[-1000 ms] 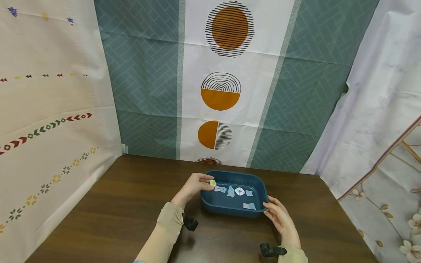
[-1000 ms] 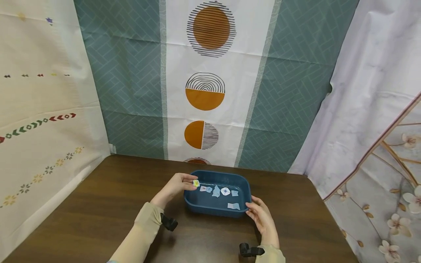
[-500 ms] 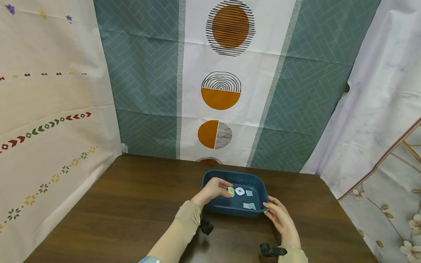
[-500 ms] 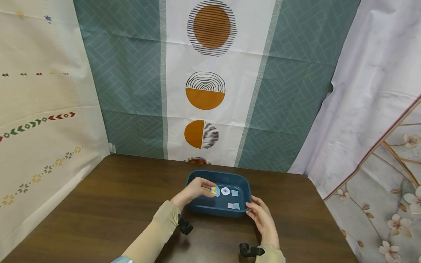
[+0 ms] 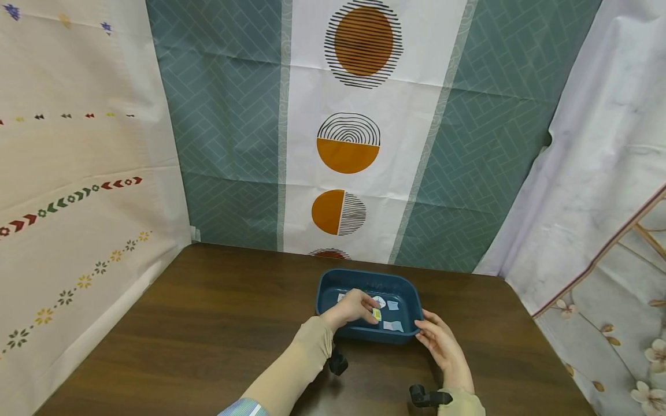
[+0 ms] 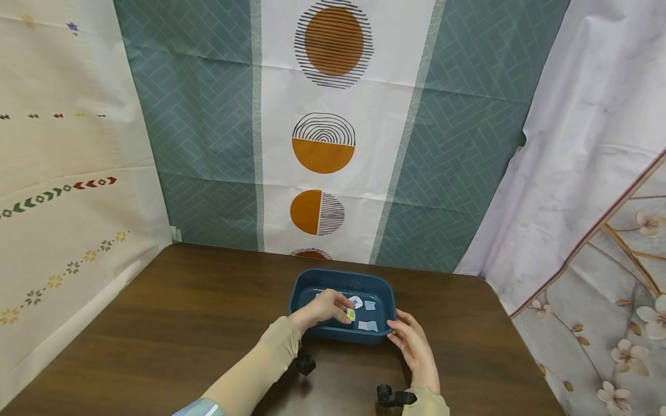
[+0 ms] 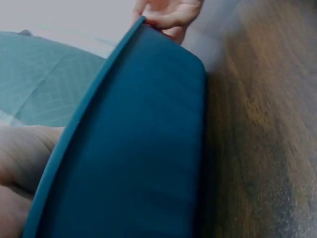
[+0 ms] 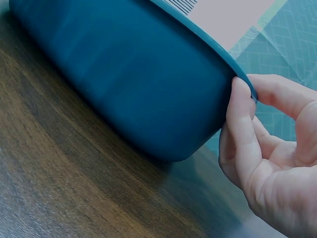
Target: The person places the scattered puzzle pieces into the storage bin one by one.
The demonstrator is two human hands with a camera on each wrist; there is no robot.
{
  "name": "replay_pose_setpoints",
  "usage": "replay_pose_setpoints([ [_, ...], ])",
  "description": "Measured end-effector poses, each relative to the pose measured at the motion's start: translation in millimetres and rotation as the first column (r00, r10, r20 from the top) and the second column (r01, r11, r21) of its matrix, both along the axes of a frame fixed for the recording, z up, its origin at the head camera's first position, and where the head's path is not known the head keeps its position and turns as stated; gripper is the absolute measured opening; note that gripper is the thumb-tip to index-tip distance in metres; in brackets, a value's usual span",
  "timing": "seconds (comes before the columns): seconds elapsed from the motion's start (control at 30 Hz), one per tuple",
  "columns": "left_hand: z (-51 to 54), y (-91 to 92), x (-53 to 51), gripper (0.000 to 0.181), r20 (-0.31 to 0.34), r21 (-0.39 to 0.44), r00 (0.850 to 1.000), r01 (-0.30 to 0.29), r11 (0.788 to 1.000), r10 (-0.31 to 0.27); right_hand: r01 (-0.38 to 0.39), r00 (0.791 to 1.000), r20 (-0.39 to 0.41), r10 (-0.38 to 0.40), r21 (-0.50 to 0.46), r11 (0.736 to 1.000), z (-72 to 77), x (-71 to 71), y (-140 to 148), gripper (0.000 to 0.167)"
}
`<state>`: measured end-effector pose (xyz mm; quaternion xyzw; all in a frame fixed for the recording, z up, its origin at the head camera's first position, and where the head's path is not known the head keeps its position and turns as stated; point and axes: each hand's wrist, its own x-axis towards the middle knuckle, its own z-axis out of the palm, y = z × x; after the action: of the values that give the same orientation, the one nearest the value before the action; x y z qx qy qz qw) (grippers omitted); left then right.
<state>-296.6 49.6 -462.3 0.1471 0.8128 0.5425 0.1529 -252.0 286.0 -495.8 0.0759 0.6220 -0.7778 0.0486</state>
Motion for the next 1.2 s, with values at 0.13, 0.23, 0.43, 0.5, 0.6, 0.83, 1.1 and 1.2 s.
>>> replay_pose_setpoints([
  [0.13,0.2,4.8,0.0,0.031,-0.013,-0.059,1.0,0.013,0.998,-0.014,0.003,1.0,-0.004,-0.003,0.002,1.0,0.3,0.0,-0.4,0.028],
  [0.23,0.5,7.7,0.0,0.029,-0.022,-0.098,0.999,0.021,0.995,-0.023,0.004,1.0,-0.003,-0.004,0.002,1.0,0.2,-0.2,-1.2,0.028],
  [0.43,-2.9,10.9,-0.7,0.024,-0.045,-0.156,0.998,0.03,0.987,-0.038,0.004,1.0,0.001,-0.004,0.007,1.0,0.9,-0.2,-2.5,0.03],
  [0.5,-3.5,11.4,-0.9,0.022,-0.05,-0.169,0.998,0.031,0.985,-0.04,0.002,1.0,0.001,-0.002,0.008,1.0,1.5,0.0,-2.6,0.03],
  [0.6,-3.9,12.0,-0.7,0.02,-0.056,-0.197,0.998,0.029,0.98,-0.04,-0.001,1.0,0.002,0.001,0.009,1.0,2.4,0.2,-2.5,0.031],
  [0.83,-5.0,12.9,0.6,0.02,-0.096,-0.256,0.994,0.021,0.966,-0.047,0.001,1.0,0.003,-0.001,0.003,1.0,2.3,0.5,-2.6,0.031],
  [1.1,-4.5,13.0,1.4,0.019,-0.159,-0.331,0.985,0.007,0.944,-0.063,0.002,1.0,-0.006,-0.002,0.004,1.0,0.7,-0.1,-1.7,0.028],
  [1.2,-4.4,13.3,1.8,0.019,-0.185,-0.353,0.98,0.001,0.936,-0.071,0.004,1.0,-0.013,-0.004,0.005,1.0,0.0,-0.3,-0.9,0.026],
])
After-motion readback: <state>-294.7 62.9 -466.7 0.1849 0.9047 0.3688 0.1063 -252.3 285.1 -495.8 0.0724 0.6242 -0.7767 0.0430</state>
